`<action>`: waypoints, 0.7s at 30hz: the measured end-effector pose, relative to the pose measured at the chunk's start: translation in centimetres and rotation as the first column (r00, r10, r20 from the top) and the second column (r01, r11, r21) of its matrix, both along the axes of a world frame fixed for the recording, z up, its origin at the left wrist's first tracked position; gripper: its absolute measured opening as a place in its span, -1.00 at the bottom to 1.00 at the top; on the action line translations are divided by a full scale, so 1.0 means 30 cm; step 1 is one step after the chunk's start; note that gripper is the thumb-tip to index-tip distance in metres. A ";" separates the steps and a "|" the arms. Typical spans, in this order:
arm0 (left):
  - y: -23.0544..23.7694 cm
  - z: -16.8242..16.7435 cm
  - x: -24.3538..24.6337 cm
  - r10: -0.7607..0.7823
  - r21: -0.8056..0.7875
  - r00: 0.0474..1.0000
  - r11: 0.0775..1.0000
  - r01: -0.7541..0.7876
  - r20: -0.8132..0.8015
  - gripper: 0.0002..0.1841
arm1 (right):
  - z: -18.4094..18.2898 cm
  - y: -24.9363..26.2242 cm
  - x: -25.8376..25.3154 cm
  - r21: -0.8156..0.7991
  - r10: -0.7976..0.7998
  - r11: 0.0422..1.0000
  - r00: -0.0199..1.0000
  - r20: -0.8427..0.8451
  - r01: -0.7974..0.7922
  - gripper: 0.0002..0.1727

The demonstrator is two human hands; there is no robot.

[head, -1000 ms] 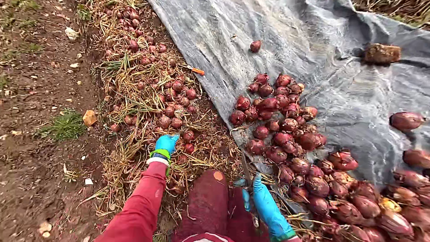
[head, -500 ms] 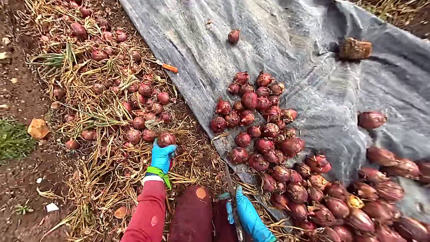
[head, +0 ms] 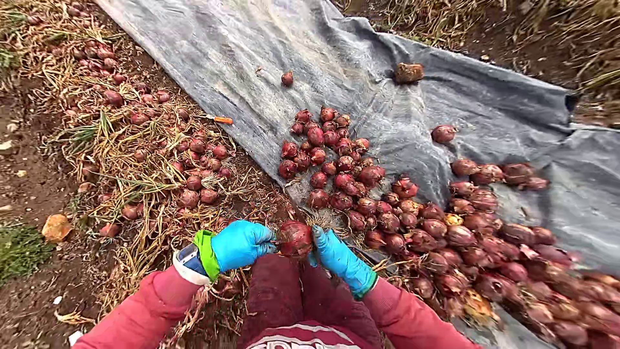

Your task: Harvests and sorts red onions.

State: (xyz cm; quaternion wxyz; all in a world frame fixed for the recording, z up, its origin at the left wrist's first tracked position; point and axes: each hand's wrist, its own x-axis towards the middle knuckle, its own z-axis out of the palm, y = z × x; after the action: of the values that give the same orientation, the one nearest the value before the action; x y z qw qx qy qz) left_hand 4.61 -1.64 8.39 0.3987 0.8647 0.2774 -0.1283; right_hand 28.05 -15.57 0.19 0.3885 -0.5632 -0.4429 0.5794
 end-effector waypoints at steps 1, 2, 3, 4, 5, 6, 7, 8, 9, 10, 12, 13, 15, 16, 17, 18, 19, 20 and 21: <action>-0.020 0.029 -0.016 -0.025 0.050 1.000 0.998 0.026 -0.018 -0.78 | 0.019 -0.026 -0.019 0.000 0.011 1.000 1.000 0.004 -0.011 0.06; -0.030 0.050 -0.036 -0.022 0.116 0.999 0.993 0.026 -0.039 -0.80 | 0.037 -0.049 -0.035 0.002 0.021 1.000 1.000 -0.019 -0.021 0.05; -0.032 0.064 -0.059 0.013 0.172 0.998 0.985 -0.003 -0.058 -0.81 | 0.058 -0.076 -0.050 0.002 0.035 0.999 0.998 -0.060 -0.035 0.02; -0.037 0.071 -0.081 0.073 0.204 0.994 0.977 -0.056 -0.075 -0.82 | 0.079 -0.105 -0.061 0.006 0.044 0.999 0.990 -0.134 -0.043 0.00; -0.044 0.074 -0.102 0.154 0.211 0.985 0.968 -0.134 -0.081 -0.83 | 0.091 -0.135 -0.066 0.014 0.049 0.999 0.975 -0.217 -0.047 -0.01; -0.046 0.074 -0.119 0.249 0.190 0.966 0.954 -0.233 -0.064 -0.84 | 0.093 -0.160 -0.070 0.019 0.028 1.000 0.957 -0.290 -0.024 -0.02; -0.049 0.064 -0.130 0.359 0.128 0.933 0.926 -0.356 -0.006 -0.85 | 0.082 -0.174 -0.067 0.012 -0.010 1.000 0.949 -0.316 0.015 -0.03; -0.062 0.051 -0.127 0.474 0.031 0.878 0.878 -0.477 0.071 -0.83 | 0.061 -0.178 -0.062 -0.022 -0.040 0.999 0.958 -0.284 0.036 -0.03; -0.089 0.040 -0.113 0.559 -0.053 0.821 0.829 -0.557 0.120 -0.80 | 0.032 -0.180 -0.056 -0.081 -0.020 0.997 0.978 -0.207 0.003 -0.02; -0.127 0.030 -0.086 0.594 -0.080 0.794 0.804 -0.589 0.129 -0.77 | 0.000 -0.183 -0.051 -0.146 0.065 0.986 0.991 -0.116 -0.082 -0.01; -0.208 0.040 0.012 0.466 0.111 0.882 0.883 -0.457 -0.071 -0.64 | -0.036 -0.174 -0.040 -0.196 0.292 0.939 0.956 0.013 -0.284 0.07; -0.246 0.066 0.081 0.328 0.176 0.910 0.941 -0.290 -0.254 -0.57 | -0.031 -0.154 -0.034 -0.172 0.344 0.927 0.938 0.044 -0.332 0.10; -0.309 0.085 0.190 0.121 0.184 0.898 0.982 -0.045 -0.424 -0.55 | -0.014 -0.117 -0.013 -0.124 0.342 0.935 0.938 0.061 -0.333 0.08; -0.309 0.080 0.216 0.101 0.199 0.895 0.980 -0.014 -0.434 -0.56 | -0.016 -0.108 0.001 -0.105 0.312 0.947 0.948 0.059 -0.305 0.07; -0.268 0.066 0.229 0.136 0.225 0.894 0.973 -0.040 -0.427 -0.55 | -0.024 -0.090 0.021 -0.076 0.249 0.966 0.968 0.041 -0.246 0.08; -0.190 0.037 0.235 0.224 0.260 0.882 0.958 -0.121 -0.415 -0.57 | -0.036 -0.057 0.054 -0.054 0.158 0.986 0.987 0.006 -0.157 0.09; -0.093 -0.020 0.226 0.344 0.298 0.848 0.926 -0.234 -0.402 -0.59 | -0.052 -0.022 0.092 -0.037 0.028 0.999 0.999 -0.043 -0.029 0.08; 0.008 -0.112 0.197 0.480 0.315 0.799 0.870 -0.380 -0.362 -0.61 | -0.080 0.008 0.133 -0.035 -0.137 0.990 0.986 -0.094 0.134 0.07; 0.108 -0.234 0.163 0.614 0.288 0.734 0.788 -0.544 -0.291 -0.61 | -0.115 0.040 0.178 -0.055 -0.276 0.961 0.956 -0.104 0.271 0.05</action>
State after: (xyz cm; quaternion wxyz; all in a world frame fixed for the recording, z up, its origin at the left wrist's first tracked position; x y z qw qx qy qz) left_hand 9.49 1.59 1.37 0.2777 0.7271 0.6140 -0.1314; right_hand 33.41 -14.36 -3.27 0.4775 -0.5939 -0.3269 0.5589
